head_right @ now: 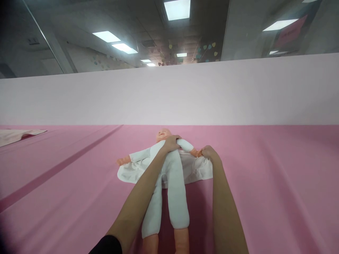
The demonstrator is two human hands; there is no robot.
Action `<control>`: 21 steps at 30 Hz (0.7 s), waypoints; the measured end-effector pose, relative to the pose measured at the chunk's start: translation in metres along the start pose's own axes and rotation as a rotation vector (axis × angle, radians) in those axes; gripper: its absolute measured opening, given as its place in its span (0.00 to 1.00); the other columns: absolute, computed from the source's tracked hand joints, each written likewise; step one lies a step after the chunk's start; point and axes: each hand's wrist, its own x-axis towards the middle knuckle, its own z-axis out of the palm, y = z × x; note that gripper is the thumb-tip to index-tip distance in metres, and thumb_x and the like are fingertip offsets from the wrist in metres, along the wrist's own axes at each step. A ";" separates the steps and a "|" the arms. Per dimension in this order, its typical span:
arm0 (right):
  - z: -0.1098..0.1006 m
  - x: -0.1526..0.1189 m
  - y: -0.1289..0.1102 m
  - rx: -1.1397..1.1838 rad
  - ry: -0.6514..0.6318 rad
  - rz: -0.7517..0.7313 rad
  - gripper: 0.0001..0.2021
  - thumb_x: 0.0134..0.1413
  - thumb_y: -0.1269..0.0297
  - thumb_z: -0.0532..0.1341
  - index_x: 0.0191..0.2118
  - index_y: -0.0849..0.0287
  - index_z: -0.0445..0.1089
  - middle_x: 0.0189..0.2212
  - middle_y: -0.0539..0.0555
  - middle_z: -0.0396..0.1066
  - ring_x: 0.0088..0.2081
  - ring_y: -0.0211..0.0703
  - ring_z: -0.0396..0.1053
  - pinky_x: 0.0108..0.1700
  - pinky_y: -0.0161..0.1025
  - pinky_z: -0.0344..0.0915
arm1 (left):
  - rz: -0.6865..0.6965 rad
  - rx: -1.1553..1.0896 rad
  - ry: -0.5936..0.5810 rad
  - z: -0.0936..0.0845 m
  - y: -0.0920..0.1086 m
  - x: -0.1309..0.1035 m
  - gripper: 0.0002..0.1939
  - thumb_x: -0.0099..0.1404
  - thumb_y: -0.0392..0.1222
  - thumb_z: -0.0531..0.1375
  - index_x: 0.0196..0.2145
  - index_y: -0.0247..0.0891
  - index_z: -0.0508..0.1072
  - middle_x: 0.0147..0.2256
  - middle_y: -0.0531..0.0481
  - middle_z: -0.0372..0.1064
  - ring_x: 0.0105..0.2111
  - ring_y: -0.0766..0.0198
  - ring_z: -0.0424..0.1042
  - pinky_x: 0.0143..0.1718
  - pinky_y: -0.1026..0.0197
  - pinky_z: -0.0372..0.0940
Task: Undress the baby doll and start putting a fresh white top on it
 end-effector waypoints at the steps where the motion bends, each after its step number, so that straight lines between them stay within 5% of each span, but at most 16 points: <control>1: -0.001 -0.005 -0.002 0.076 -0.056 0.021 0.11 0.38 0.83 0.53 0.19 0.64 0.69 0.18 0.50 0.68 0.21 0.33 0.63 0.25 0.28 0.60 | -0.004 -0.019 -0.001 0.000 0.000 0.000 0.25 0.46 0.29 0.61 0.45 0.36 0.71 0.43 0.49 0.72 0.40 0.62 0.70 0.41 0.64 0.65; 7: -0.009 -0.024 -0.003 0.289 -0.250 0.106 0.13 0.33 0.85 0.49 0.21 0.64 0.67 0.17 0.47 0.64 0.19 0.31 0.61 0.22 0.27 0.56 | -0.017 -0.090 -0.003 -0.003 -0.003 0.001 0.25 0.44 0.28 0.61 0.43 0.36 0.72 0.43 0.49 0.72 0.41 0.61 0.70 0.43 0.63 0.64; 12: -0.015 -0.022 0.007 0.372 -0.360 0.089 0.22 0.39 0.82 0.52 0.41 0.63 0.72 0.30 0.53 0.72 0.29 0.35 0.69 0.32 0.30 0.65 | -0.044 -0.298 0.052 -0.008 -0.010 -0.001 0.23 0.45 0.30 0.63 0.42 0.34 0.70 0.40 0.48 0.73 0.39 0.63 0.71 0.38 0.65 0.66; 15: -0.015 -0.021 0.003 0.213 -0.349 0.058 0.24 0.43 0.79 0.52 0.48 0.62 0.70 0.38 0.57 0.72 0.35 0.39 0.70 0.37 0.34 0.66 | 0.003 -0.263 0.077 -0.005 -0.007 -0.004 0.22 0.45 0.30 0.63 0.41 0.35 0.70 0.39 0.49 0.73 0.38 0.63 0.71 0.37 0.64 0.65; 21: 0.003 -0.014 -0.017 -0.091 -0.327 -0.244 0.24 0.49 0.67 0.58 0.55 0.59 0.64 0.55 0.58 0.61 0.53 0.46 0.61 0.52 0.37 0.60 | 0.105 0.018 0.041 0.006 0.011 -0.010 0.23 0.49 0.38 0.62 0.45 0.40 0.70 0.44 0.51 0.72 0.43 0.59 0.70 0.44 0.60 0.64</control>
